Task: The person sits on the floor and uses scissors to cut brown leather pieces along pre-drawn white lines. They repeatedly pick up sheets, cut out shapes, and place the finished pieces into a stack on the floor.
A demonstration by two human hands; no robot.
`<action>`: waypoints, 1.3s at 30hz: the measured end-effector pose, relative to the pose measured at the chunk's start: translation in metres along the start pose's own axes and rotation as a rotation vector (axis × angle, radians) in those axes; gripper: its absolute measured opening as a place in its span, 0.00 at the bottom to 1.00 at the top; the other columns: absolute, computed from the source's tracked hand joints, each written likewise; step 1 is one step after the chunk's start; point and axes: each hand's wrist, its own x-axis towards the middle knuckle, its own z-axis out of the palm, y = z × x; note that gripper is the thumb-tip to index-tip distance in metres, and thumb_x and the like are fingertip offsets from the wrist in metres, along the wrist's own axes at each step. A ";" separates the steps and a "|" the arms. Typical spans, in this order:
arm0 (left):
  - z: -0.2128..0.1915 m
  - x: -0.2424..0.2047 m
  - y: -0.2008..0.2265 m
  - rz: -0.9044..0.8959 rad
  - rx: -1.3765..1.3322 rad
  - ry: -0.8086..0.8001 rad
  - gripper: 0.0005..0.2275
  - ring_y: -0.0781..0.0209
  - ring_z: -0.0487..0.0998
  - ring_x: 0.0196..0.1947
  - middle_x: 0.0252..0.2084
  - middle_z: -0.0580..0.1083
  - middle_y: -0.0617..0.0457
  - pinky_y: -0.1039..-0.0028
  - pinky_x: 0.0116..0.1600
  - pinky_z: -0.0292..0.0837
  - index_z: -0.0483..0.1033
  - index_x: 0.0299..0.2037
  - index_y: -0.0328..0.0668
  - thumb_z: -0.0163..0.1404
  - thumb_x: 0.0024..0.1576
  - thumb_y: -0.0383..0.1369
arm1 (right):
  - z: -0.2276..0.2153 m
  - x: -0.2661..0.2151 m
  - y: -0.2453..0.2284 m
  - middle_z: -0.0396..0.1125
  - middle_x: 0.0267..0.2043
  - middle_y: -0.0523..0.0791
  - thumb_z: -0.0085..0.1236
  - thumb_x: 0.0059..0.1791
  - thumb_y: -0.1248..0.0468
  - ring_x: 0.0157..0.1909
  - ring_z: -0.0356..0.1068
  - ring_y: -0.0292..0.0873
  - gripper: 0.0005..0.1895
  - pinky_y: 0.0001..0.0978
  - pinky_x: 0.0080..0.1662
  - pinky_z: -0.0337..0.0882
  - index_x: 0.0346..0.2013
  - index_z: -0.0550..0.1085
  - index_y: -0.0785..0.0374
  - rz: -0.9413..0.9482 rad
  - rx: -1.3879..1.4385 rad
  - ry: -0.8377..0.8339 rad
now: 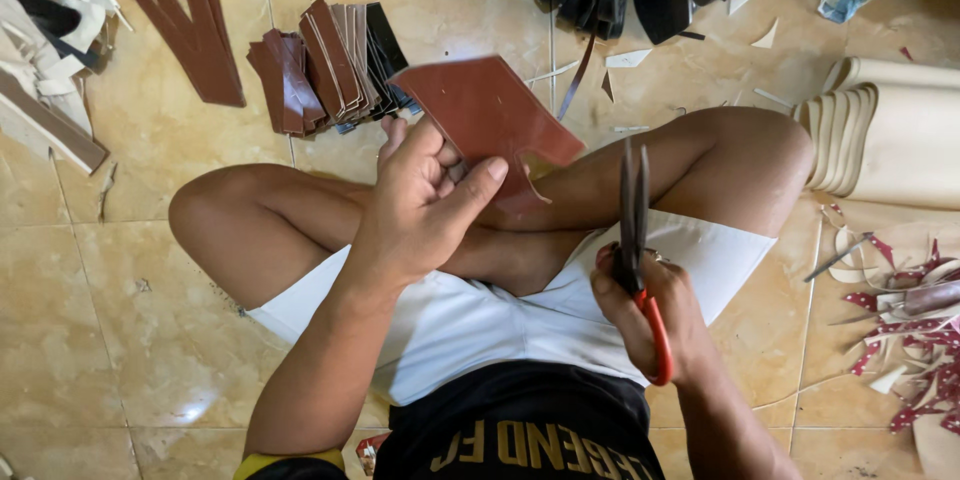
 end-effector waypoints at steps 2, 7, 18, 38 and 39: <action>-0.002 0.000 -0.004 0.148 0.239 0.050 0.10 0.82 0.56 0.26 0.26 0.63 0.67 0.91 0.37 0.53 0.77 0.49 0.35 0.56 0.61 0.30 | 0.006 -0.004 0.000 0.68 0.19 0.48 0.56 0.47 0.62 0.22 0.70 0.46 0.08 0.38 0.30 0.70 0.32 0.72 0.66 -0.130 -0.072 -0.037; 0.006 -0.005 -0.010 0.115 0.147 0.046 0.09 0.81 0.62 0.29 0.28 0.68 0.69 0.78 0.58 0.51 0.79 0.48 0.38 0.58 0.62 0.32 | 0.020 -0.003 0.001 0.68 0.20 0.50 0.58 0.46 0.63 0.23 0.70 0.51 0.08 0.41 0.30 0.69 0.29 0.72 0.65 -0.158 -0.102 -0.072; 0.008 -0.008 -0.005 0.131 0.335 0.045 0.07 0.81 0.63 0.25 0.21 0.66 0.69 0.63 0.73 0.31 0.80 0.48 0.39 0.57 0.63 0.33 | 0.020 -0.003 -0.004 0.65 0.14 0.50 0.59 0.46 0.63 0.16 0.66 0.51 0.10 0.42 0.26 0.66 0.23 0.72 0.66 -0.104 -0.120 -0.035; 0.006 -0.006 -0.006 0.053 -0.098 -0.062 0.09 0.77 0.78 0.39 0.42 0.81 0.52 0.90 0.49 0.70 0.72 0.50 0.33 0.56 0.65 0.28 | 0.007 -0.002 0.006 0.64 0.17 0.49 0.61 0.45 0.63 0.20 0.64 0.49 0.11 0.41 0.28 0.65 0.24 0.71 0.66 -0.165 -0.138 -0.100; 0.004 -0.007 -0.007 0.042 -0.075 -0.063 0.09 0.77 0.79 0.39 0.42 0.82 0.52 0.90 0.48 0.70 0.73 0.50 0.33 0.56 0.64 0.29 | 0.006 -0.002 0.006 0.64 0.16 0.49 0.61 0.45 0.62 0.20 0.64 0.49 0.11 0.41 0.28 0.65 0.24 0.72 0.66 -0.127 -0.161 -0.110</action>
